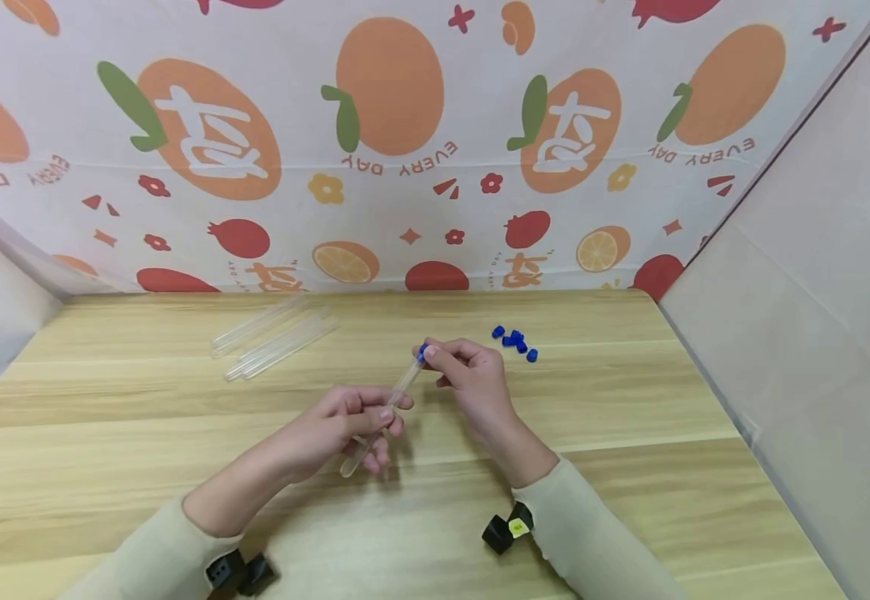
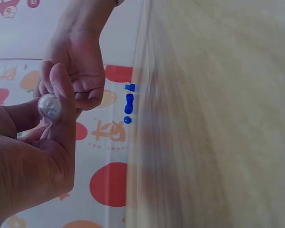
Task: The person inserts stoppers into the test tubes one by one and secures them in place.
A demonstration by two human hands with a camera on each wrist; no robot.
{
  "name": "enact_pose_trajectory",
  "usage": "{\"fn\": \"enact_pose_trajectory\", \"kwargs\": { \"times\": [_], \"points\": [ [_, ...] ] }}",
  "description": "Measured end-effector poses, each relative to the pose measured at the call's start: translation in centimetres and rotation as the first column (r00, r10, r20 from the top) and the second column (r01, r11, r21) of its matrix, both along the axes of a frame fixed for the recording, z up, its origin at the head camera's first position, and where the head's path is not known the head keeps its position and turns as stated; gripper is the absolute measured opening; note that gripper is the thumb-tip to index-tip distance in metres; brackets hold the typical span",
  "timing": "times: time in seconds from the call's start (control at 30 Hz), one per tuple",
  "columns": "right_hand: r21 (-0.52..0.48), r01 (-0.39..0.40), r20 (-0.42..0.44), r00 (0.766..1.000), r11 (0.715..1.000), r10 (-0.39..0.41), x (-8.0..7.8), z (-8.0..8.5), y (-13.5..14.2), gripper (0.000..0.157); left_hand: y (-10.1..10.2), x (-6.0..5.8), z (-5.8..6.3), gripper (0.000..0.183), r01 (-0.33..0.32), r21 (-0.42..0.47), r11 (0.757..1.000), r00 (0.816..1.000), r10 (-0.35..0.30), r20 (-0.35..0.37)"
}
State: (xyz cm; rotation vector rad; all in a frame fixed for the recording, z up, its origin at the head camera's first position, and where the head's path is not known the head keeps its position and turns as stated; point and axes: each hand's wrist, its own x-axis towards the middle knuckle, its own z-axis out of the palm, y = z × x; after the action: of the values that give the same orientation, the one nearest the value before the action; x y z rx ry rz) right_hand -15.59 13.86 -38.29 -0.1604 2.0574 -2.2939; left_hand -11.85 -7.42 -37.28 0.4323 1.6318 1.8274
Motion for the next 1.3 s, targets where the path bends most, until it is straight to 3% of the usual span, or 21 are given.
{"fn": "enact_pose_trajectory", "kwargs": {
  "times": [0.3,0.57,0.87,1.3],
  "points": [
    [0.053,0.000,-0.033,0.999,0.999,0.002,0.16,0.30,0.26,0.011,0.24,0.09,0.16,0.037,-0.022,-0.028,0.999,1.000,0.022,-0.017],
    [0.089,0.012,-0.045,0.999,0.996,-0.008,0.38,-0.10,0.04,0.021,0.32,0.24,-0.06,0.037,-0.047,-0.041,0.998,0.999,0.046,-0.020],
    [0.152,-0.001,-0.061,0.998,0.988,0.011,0.26,-0.03,0.39,0.022,0.26,0.22,-0.14,0.034,-0.045,-0.065,0.997,0.998,0.042,-0.050],
    [0.167,-0.050,-0.079,0.995,0.985,0.064,0.03,0.15,0.69,0.020,0.07,-0.02,-0.06,0.035,-0.035,-0.101,0.994,0.995,0.024,-0.100]
  ]
}}
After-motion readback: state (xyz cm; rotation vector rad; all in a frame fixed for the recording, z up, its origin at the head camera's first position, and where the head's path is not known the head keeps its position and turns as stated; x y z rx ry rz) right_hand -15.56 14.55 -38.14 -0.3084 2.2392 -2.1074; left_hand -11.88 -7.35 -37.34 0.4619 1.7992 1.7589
